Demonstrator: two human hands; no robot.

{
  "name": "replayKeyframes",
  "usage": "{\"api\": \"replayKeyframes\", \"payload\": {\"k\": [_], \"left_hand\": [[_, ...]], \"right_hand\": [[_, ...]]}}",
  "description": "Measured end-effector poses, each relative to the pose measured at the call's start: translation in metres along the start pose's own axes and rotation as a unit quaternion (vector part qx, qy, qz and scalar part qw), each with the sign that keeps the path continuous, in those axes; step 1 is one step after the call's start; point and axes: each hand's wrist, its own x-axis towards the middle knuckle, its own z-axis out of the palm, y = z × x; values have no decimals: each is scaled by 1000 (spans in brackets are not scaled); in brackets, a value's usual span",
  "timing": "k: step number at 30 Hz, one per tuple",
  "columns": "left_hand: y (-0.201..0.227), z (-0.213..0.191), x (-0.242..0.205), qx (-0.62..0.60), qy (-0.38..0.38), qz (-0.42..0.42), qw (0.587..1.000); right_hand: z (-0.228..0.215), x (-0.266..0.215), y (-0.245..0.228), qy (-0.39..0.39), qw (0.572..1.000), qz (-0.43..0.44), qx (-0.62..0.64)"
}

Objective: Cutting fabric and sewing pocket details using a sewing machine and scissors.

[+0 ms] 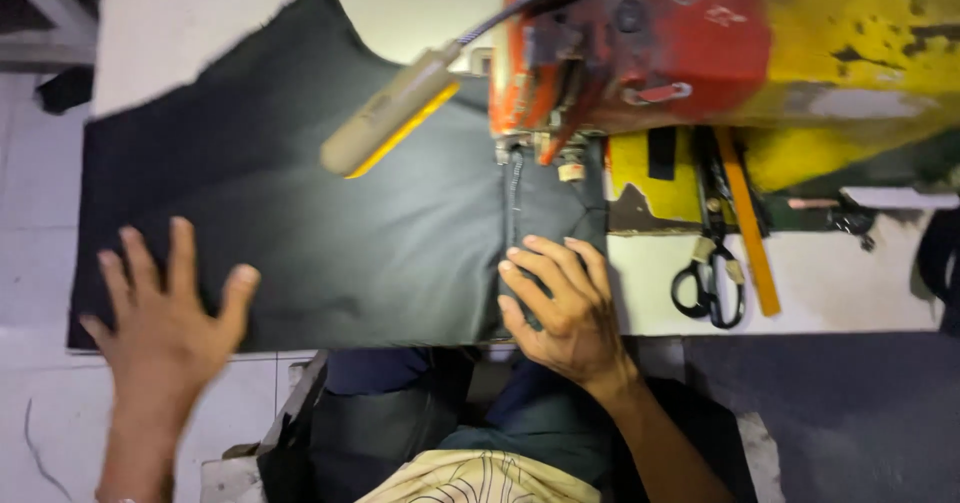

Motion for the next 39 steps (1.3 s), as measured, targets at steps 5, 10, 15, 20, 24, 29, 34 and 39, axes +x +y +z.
{"api": "replayKeyframes", "payload": {"k": [5,10,15,20,24,29,34,39], "left_hand": [[-10,-38,23,27,-139,-110,984],[-75,-47,51,-135,-180,-141,964],[-83,-59,24,-288,-197,-197,916],[-328,104,60,-298,116,96,943],[-209,127,95,-214,267,50,938],[-81,2,88,-74,45,43,995],[-82,10,113,-135,128,177,966],[-81,38,82,64,282,118,950]], "right_hand": [[4,-1,-2,1,1000,-3,0],[5,-4,-1,-2,1000,1,-14],[7,-4,-1,1,1000,6,-20],[6,-3,-4,4,1000,3,-22],[6,-2,-5,11,1000,1,-26],[8,-3,-5,17,999,2,-33],[6,-5,-5,19,1000,5,-11],[2,-3,-3,10,1000,9,-5]]}}
